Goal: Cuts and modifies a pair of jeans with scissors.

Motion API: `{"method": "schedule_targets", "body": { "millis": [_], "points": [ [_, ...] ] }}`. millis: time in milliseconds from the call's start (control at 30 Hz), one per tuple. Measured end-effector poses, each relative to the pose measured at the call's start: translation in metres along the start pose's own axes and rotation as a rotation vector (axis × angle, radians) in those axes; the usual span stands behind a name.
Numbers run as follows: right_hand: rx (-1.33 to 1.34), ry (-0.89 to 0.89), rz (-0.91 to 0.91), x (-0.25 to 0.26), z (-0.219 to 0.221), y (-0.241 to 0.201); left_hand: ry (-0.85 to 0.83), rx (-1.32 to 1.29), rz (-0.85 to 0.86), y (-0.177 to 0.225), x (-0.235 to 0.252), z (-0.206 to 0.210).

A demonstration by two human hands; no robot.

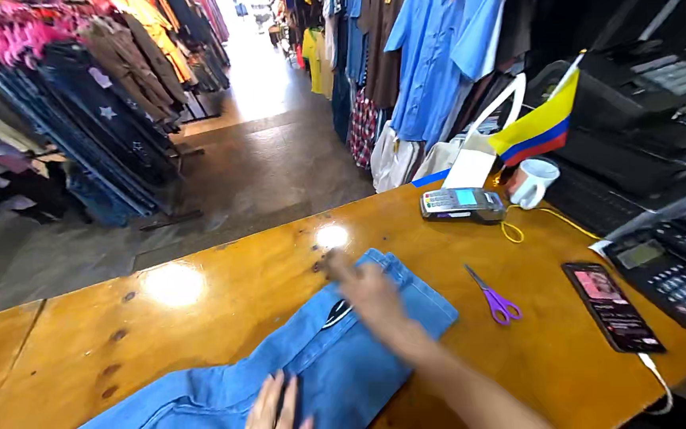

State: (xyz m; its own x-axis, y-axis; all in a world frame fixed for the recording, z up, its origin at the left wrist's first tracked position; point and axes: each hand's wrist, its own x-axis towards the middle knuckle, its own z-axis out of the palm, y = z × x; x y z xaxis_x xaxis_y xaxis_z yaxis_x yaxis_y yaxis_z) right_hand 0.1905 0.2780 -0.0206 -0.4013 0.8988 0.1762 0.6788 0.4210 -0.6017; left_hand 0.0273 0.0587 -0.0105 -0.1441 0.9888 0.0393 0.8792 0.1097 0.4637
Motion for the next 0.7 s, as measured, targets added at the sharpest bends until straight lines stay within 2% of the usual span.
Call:
{"method": "schedule_targets", "body": {
  "millis": [33,67,100,133,167,233,300,367,467,533,567,633,700],
  "points": [
    [0.09,-0.206,-0.111,-0.008,0.023,-0.029,0.091,0.067,-0.017,-0.007,0.011,0.019],
    [0.047,-0.34,-0.315,-0.014,0.042,-0.041,0.13,0.142,-0.056,-0.014,0.019,0.037],
    [-0.046,-0.355,-0.462,-0.014,0.052,-0.038,0.129,0.213,-0.099,-0.022,0.023,0.05],
    [-0.105,-0.312,-0.465,-0.007,0.047,-0.023,0.117,0.258,-0.126,-0.027,0.026,0.058],
    [-0.189,-0.205,-0.378,0.005,0.031,0.004,0.106,0.276,-0.138,-0.03,0.027,0.06],
    [-0.382,-0.049,-0.031,0.031,-0.024,0.068,0.131,0.282,-0.137,-0.03,0.026,0.064],
    [-0.348,0.042,0.284,0.033,-0.081,0.116,0.166,0.286,-0.121,-0.029,0.023,0.066],
    [-0.078,0.109,0.465,-0.008,-0.113,0.132,0.164,0.275,-0.111,-0.029,0.024,0.063],
    [0.432,0.084,0.728,-0.102,-0.109,0.11,0.061,0.107,-0.14,-0.024,0.027,0.044],
    [0.574,0.043,0.822,-0.142,-0.1,0.098,0.064,-0.041,-0.122,-0.018,0.029,0.028],
    [0.526,0.01,0.827,-0.156,-0.101,0.098,0.08,-0.088,-0.106,-0.014,0.029,0.024],
    [0.287,-0.024,0.765,-0.164,-0.112,0.105,0.13,-0.138,-0.072,-0.008,0.033,0.018],
    [-0.036,0.147,0.612,-0.16,-0.121,0.124,0.188,-0.168,-0.064,-0.002,0.039,0.016]
  ]
}}
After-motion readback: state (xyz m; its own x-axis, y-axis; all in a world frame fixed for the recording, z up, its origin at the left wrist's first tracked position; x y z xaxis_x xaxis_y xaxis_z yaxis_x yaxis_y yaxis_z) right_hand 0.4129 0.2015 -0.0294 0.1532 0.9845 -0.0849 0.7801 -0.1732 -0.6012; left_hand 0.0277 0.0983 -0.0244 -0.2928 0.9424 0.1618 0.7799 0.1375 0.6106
